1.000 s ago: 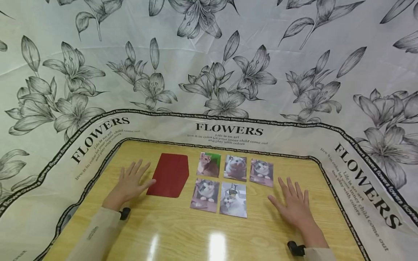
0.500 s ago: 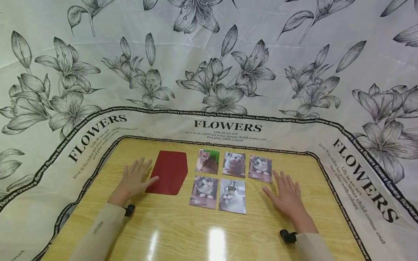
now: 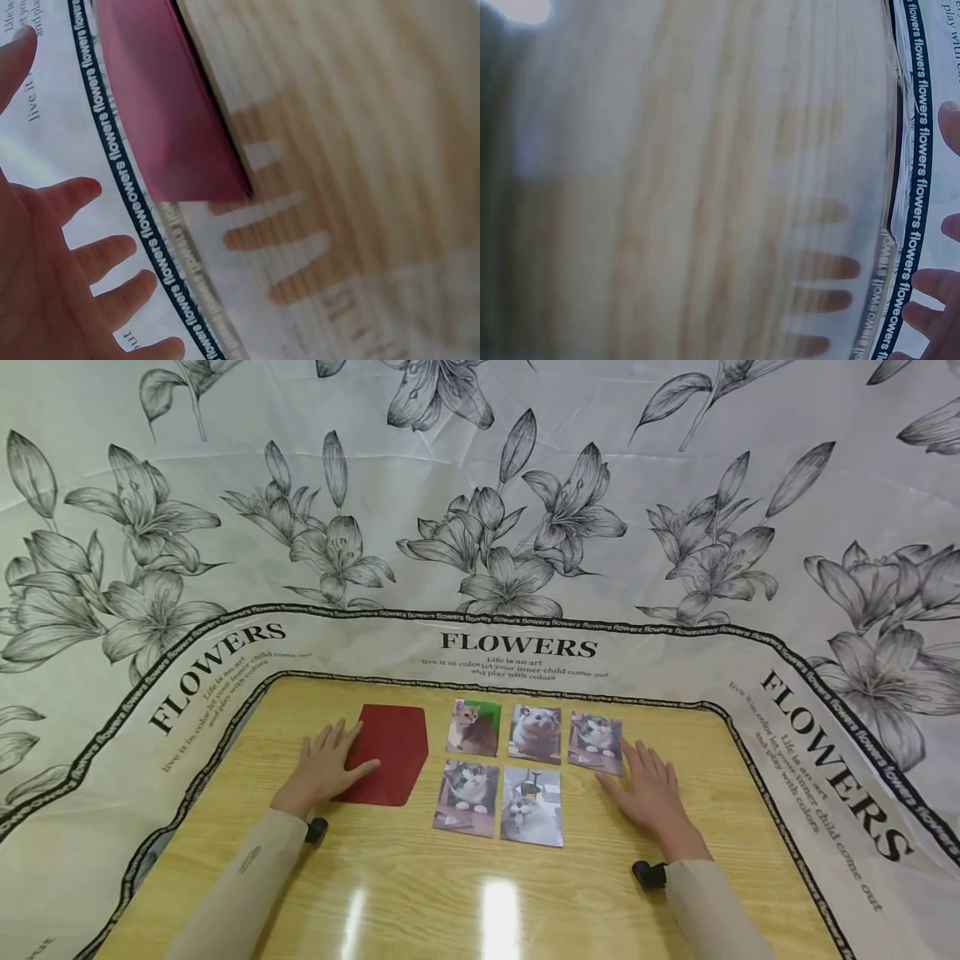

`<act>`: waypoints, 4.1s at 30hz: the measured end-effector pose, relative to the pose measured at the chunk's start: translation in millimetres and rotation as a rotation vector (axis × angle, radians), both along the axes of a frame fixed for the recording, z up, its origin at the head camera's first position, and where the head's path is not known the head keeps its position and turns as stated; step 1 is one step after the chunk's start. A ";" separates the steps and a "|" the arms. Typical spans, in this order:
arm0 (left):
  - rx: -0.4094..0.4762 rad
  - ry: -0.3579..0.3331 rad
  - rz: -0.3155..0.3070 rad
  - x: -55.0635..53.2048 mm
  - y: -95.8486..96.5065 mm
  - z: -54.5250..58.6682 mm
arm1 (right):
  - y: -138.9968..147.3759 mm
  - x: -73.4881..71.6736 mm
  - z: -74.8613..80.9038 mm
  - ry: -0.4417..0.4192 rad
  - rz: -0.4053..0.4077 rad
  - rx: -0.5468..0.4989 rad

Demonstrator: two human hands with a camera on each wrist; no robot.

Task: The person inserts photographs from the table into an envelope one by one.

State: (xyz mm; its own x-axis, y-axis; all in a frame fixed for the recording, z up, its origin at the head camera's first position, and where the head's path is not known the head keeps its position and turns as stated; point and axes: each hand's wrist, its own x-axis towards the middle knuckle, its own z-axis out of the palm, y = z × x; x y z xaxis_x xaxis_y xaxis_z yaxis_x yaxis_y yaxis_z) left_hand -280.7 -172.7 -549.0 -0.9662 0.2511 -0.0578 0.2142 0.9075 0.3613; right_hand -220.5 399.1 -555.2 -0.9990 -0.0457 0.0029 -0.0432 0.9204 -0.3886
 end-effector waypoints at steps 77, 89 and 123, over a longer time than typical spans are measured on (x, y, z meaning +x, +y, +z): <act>-0.021 -0.120 0.499 -18.6 63.4 14.3 | -33.9 -38.9 1.6 -0.090 -0.486 -0.118; 0.007 -0.113 0.505 -15.8 65.5 13.9 | -34.5 -34.6 -0.5 -0.032 -0.487 -0.186; 0.247 -0.083 0.304 -2.8 59.3 -1.3 | -70.4 -10.3 38.2 0.167 -0.362 -0.707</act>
